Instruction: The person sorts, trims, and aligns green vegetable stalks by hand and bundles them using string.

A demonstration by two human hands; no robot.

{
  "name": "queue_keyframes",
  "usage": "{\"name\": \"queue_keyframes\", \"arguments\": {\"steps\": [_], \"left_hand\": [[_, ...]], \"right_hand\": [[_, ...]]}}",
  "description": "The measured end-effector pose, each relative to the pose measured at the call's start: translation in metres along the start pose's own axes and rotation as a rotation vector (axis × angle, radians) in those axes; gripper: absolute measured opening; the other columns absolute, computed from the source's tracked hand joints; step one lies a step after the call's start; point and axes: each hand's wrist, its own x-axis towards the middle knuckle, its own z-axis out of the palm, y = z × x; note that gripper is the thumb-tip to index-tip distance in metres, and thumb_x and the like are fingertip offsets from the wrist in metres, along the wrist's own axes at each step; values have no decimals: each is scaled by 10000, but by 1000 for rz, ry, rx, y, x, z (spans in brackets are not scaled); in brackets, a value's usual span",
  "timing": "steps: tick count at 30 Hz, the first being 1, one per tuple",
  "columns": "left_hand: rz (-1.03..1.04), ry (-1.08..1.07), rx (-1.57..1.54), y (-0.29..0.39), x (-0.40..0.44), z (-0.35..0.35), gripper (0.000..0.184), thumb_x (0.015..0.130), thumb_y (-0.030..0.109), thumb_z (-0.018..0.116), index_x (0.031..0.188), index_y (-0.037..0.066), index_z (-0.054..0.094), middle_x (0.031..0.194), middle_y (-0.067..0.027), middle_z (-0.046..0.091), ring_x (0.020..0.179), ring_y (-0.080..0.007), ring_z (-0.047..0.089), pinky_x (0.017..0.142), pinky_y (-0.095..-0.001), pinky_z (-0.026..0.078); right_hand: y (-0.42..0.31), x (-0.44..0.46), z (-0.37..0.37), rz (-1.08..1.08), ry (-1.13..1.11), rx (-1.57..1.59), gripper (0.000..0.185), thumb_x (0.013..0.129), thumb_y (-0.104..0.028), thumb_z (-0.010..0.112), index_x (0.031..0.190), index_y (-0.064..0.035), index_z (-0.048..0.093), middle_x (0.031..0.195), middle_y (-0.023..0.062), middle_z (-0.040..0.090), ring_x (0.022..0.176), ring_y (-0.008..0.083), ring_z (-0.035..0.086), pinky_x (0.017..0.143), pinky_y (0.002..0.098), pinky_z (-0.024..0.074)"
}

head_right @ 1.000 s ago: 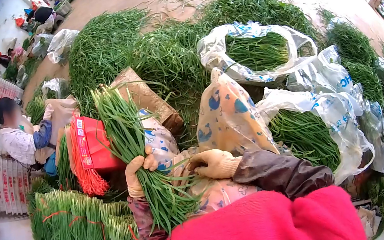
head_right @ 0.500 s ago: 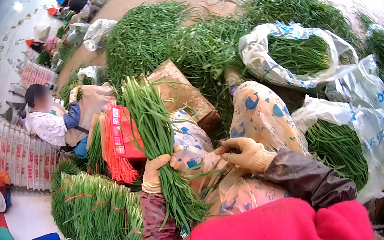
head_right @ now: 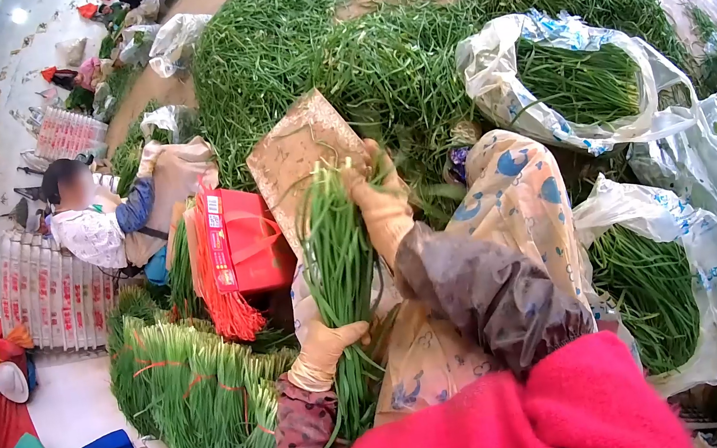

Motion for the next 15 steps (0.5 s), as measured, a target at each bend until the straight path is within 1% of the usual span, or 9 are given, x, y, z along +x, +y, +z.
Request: {"name": "queue_keyframes", "arguments": {"steps": [2,4,6,8,9,10,12,13,15], "left_hand": [[-48,33,36,-3,-2,2,453,741,-23,696,1167,4,544,884,-85,651,620,-162,607,566,-281,508],[23,88,250,4,-8,10,509,727,-26,681,1208,10,518,876,-88,654,596,-158,601,547,-281,505],[-68,25,107,-1,-8,0,572,716,3,680,1255,12,488,868,-94,656,584,-153,600,545,-285,503],[-87,54,309,-1,-5,-7,598,709,45,690,1269,17,484,864,-81,651,603,-128,596,564,-279,503],[-82,22,399,0,-5,-12,595,756,2,661,1305,18,433,984,-78,626,668,-159,592,593,-285,511],[-90,29,395,-1,-9,-17,595,756,2,661,1305,18,433,984,-78,626,668,-159,592,593,-285,511],[44,96,746,-1,-17,-29,627,740,159,644,1319,24,447,934,-192,669,784,-343,663,715,-400,521],[-70,81,854,8,-27,-34,647,757,195,636,1347,44,418,1003,-256,641,920,-433,614,789,-456,498],[-59,98,944,6,-37,-43,673,756,201,648,1367,63,402,1008,-257,637,930,-430,609,790,-457,497]], "right_hand": [[14,30,-15,-73,63,-165,239,960,-203,546,1153,-74,604,850,-9,628,704,98,553,670,234,450],[7,45,-22,-48,82,-105,220,975,-191,503,1105,-51,612,775,-4,606,694,101,542,646,248,435],[3,51,-31,37,129,-356,216,968,-183,494,1029,-32,636,731,9,593,653,126,522,616,257,419],[4,57,-40,50,170,-611,202,947,-149,491,1001,-31,646,725,9,591,605,129,497,567,254,396],[8,66,-47,58,196,-547,206,937,-135,482,1005,-31,648,722,12,591,595,128,497,554,255,393],[17,79,-59,66,223,-481,213,927,-121,474,1008,-32,650,719,15,591,584,127,497,542,256,389],[23,118,-103,164,278,-369,211,897,-106,510,1056,-35,629,774,36,599,595,132,516,487,285,395],[35,162,-181,341,-150,462,261,898,-133,519,1134,-39,582,839,40,598,586,146,512,448,303,386],[18,201,-224,264,-76,177,309,919,-178,515,1213,-91,556,832,27,585,563,132,488,440,311,389]]}}
